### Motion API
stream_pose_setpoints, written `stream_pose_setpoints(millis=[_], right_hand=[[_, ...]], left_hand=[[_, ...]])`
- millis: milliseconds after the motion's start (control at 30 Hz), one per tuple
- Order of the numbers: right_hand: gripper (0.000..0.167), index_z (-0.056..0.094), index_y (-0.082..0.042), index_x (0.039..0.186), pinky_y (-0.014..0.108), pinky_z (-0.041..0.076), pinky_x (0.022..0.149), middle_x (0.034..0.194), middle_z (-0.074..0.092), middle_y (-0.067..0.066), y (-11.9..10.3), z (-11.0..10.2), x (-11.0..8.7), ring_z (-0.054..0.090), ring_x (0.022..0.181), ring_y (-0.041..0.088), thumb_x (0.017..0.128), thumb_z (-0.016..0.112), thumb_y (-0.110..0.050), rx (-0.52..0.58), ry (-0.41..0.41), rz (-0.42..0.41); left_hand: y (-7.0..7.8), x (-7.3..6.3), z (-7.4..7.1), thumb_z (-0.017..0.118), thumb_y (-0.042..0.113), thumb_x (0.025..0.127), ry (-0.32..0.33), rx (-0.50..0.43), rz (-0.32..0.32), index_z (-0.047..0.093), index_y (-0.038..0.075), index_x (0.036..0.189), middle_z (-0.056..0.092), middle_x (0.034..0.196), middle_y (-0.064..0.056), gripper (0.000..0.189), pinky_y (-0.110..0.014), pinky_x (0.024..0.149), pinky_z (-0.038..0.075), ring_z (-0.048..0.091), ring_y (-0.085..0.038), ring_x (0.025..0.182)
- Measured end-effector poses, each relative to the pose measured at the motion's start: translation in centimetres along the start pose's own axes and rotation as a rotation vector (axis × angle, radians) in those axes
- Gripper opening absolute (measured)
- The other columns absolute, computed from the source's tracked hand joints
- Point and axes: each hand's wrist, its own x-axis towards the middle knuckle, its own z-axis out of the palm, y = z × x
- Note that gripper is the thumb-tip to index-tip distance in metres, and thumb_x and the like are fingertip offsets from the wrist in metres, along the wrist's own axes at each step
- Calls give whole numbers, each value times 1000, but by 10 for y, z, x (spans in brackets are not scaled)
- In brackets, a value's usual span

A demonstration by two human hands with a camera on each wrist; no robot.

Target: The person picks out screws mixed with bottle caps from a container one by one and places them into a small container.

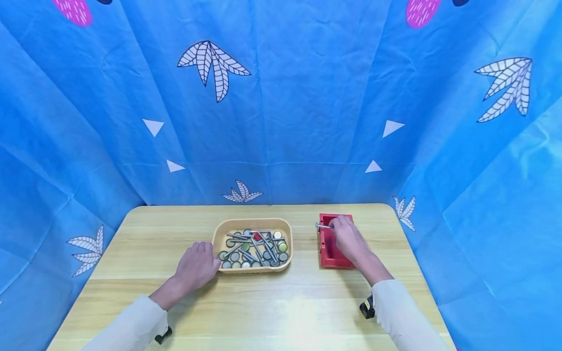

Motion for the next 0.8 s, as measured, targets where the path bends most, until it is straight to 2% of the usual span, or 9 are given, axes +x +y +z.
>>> stream_pose_setpoints(millis=[300, 600, 800], right_hand=[[19, 64, 1, 113, 47, 59, 97, 110, 66, 16, 11, -1, -2, 62, 109, 32, 95, 68, 0, -5, 16, 37], [20, 67, 5, 113, 48, 60, 95, 108, 67, 19, 20, -3, -1, 63, 107, 34, 93, 68, 3, -19, 34, 42], [19, 68, 7, 112, 48, 60, 94, 107, 68, 21, 22, -2, 0, 64, 106, 36, 93, 67, 3, -68, 54, 6]], left_hand=[[-1, 0, -3, 56, 24, 94, 13, 5, 2, 52, 4, 82, 46, 76, -7, 24, -32, 65, 35, 40, -23, 71], [1, 1, 0, 57, 25, 94, -28, -27, -26, 54, 4, 86, 48, 79, -8, 23, -32, 67, 35, 41, -24, 74], [1, 1, 0, 57, 24, 94, -24, -23, -24, 53, 4, 85, 48, 78, -8, 22, -32, 66, 35, 41, -24, 73]])
